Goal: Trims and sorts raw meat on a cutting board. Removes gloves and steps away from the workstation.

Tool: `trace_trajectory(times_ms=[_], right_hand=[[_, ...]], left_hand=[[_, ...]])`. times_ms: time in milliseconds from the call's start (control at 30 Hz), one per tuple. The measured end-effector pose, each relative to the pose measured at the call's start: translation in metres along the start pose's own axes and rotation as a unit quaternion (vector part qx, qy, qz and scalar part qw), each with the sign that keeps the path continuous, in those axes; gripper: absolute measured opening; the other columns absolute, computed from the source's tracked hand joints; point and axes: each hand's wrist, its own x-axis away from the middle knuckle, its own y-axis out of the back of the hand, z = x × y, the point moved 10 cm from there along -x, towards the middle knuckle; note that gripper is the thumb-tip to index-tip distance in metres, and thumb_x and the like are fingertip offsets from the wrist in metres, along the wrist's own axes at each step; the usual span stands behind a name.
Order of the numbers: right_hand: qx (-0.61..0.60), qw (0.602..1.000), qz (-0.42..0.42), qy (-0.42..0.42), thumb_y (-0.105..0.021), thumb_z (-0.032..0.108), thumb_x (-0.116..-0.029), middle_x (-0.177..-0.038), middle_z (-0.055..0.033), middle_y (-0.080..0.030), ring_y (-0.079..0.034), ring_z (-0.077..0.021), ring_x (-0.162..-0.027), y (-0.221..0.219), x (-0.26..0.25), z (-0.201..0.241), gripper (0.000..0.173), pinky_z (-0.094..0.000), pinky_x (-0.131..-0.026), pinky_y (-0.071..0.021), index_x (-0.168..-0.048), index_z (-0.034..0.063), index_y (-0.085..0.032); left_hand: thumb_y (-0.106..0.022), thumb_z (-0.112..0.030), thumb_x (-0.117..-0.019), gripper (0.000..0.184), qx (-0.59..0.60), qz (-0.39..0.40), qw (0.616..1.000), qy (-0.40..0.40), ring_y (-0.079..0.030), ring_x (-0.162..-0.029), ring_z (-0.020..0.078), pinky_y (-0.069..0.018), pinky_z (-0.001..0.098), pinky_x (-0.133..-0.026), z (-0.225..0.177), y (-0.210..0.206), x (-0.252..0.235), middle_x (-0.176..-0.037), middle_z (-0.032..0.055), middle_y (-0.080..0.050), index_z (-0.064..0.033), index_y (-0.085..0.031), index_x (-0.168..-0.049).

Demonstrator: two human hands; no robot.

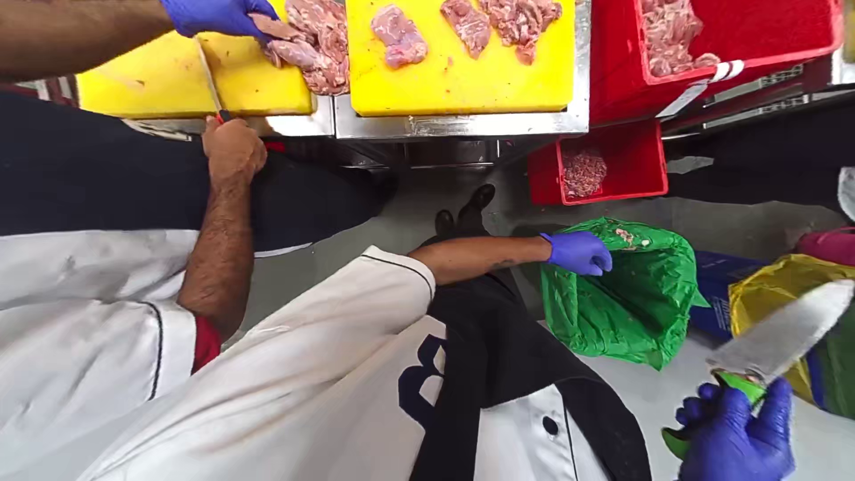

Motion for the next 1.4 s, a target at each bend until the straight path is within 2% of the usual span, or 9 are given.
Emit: trace_trajectory(times_ms=[167,367,567,700,767,933,1100,1267,1400], right_hand=[[0.009,0.986,0.158,0.056,-0.045,0.017,-0.1074,-0.084,-0.003,-0.063,-0.054,-0.0087,-0.05,-0.106,-0.017,0.011,0.06,-0.0267,-0.041,-0.0482,-0.163,0.0124,-0.024],[0.058,0.941,0.297,0.153,-0.05,0.026,-0.1055,-0.085,-0.0064,-0.066,-0.056,-0.0143,-0.052,-0.228,-0.065,0.059,0.062,-0.0347,-0.044,-0.0511,-0.163,0.0184,-0.03],[0.11,0.861,0.391,0.305,-0.049,0.034,-0.1059,-0.092,-0.0058,-0.07,-0.062,-0.014,-0.062,-0.301,-0.109,0.145,0.058,-0.0393,-0.057,-0.0567,-0.161,0.0206,-0.037],[0.133,0.833,0.418,0.339,-0.048,0.036,-0.1057,-0.094,-0.0059,-0.072,-0.065,-0.0136,-0.066,-0.322,-0.136,0.167,0.055,-0.0398,-0.062,-0.0576,-0.159,0.0228,-0.041],[0.131,0.83,0.426,0.335,-0.048,0.035,-0.1056,-0.095,-0.0061,-0.072,-0.064,-0.0142,-0.066,-0.329,-0.144,0.166,0.055,-0.0406,-0.063,-0.0571,-0.159,0.0227,-0.041],[0.129,0.831,0.445,0.308,-0.049,0.035,-0.1058,-0.09,-0.0048,-0.07,-0.061,-0.0143,-0.062,-0.354,-0.149,0.167,0.055,-0.0405,-0.058,-0.055,-0.158,0.0212,-0.042],[0.16,0.804,0.465,0.334,-0.047,0.037,-0.1062,-0.094,-0.0065,-0.071,-0.063,-0.0151,-0.066,-0.382,-0.118,0.197,0.055,-0.0415,-0.061,-0.0561,-0.158,0.0204,-0.042],[0.193,0.754,0.498,0.381,-0.042,0.033,-0.1089,-0.098,-0.0091,-0.073,-0.068,-0.0184,-0.077,-0.431,-0.053,0.22,0.051,-0.0442,-0.073,-0.0582,-0.158,0.0172,-0.043],[0.215,0.714,0.541,0.389,-0.039,0.034,-0.1095,-0.11,-0.0109,-0.074,-0.072,-0.0229,-0.092,-0.473,-0.002,0.222,0.05,-0.0483,-0.086,-0.0581,-0.158,0.0206,-0.043]], left_hand=[[-0.064,-0.016,-0.0985,0.023,0.028,-0.235,0.97,0.044,-0.073,-0.103,0.0171,-0.0562,0.0378,-0.099,0.039,0.128,0.104,-0.108,0.0103,-0.077,-0.003,-0.077,-0.113],[-0.06,-0.021,-0.103,0.025,-0.087,-0.553,0.8,0.216,-0.073,-0.104,0.0166,-0.0588,0.0405,-0.098,0.068,0.338,0.278,-0.112,0.0095,-0.076,-0.0051,-0.074,-0.117],[-0.06,-0.051,-0.0977,0.057,-0.214,-0.523,0.695,0.444,-0.056,-0.134,0.0312,-0.0449,0.0569,-0.112,0.107,0.473,0.293,-0.138,0.0104,-0.065,-0.0146,-0.063,-0.141],[-0.076,-0.033,-0.0799,0.066,-0.271,-0.478,0.641,0.536,-0.043,-0.143,0.04,-0.0407,0.0691,-0.106,0.108,0.496,0.314,-0.144,0.0121,-0.059,-0.0199,-0.061,-0.142],[-0.079,-0.033,-0.0773,0.066,-0.226,-0.427,0.654,0.582,-0.049,-0.137,0.0435,-0.0426,0.0707,-0.104,0.12,0.485,0.346,-0.141,0.0179,-0.06,-0.0169,-0.063,-0.139],[-0.076,-0.027,-0.0894,0.031,-0.156,-0.354,0.786,0.483,-0.067,-0.11,0.0368,-0.0497,0.0597,-0.101,0.13,0.489,0.353,-0.111,0.0203,-0.072,-0.0042,-0.075,-0.11],[-0.075,-0.033,-0.0922,0.034,-0.129,-0.404,0.801,0.423,-0.071,-0.093,0.025,-0.0557,0.0496,-0.093,0.108,0.531,0.392,-0.099,0.0138,-0.075,-0.0048,-0.076,-0.11],[-0.067,-0.035,-0.0959,0.044,-0.279,-0.499,0.676,0.465,-0.063,-0.123,0.031,-0.0469,0.0518,-0.11,0.092,0.579,0.413,-0.129,0.0147,-0.068,-0.0082,-0.067,-0.13],[-0.058,-0.059,-0.0976,0.058,-0.207,-0.372,0.789,0.443,-0.066,-0.121,0.0322,-0.0502,0.0577,-0.105,0.129,0.53,0.299,-0.124,0.0158,-0.071,-0.0079,-0.071,-0.123]])
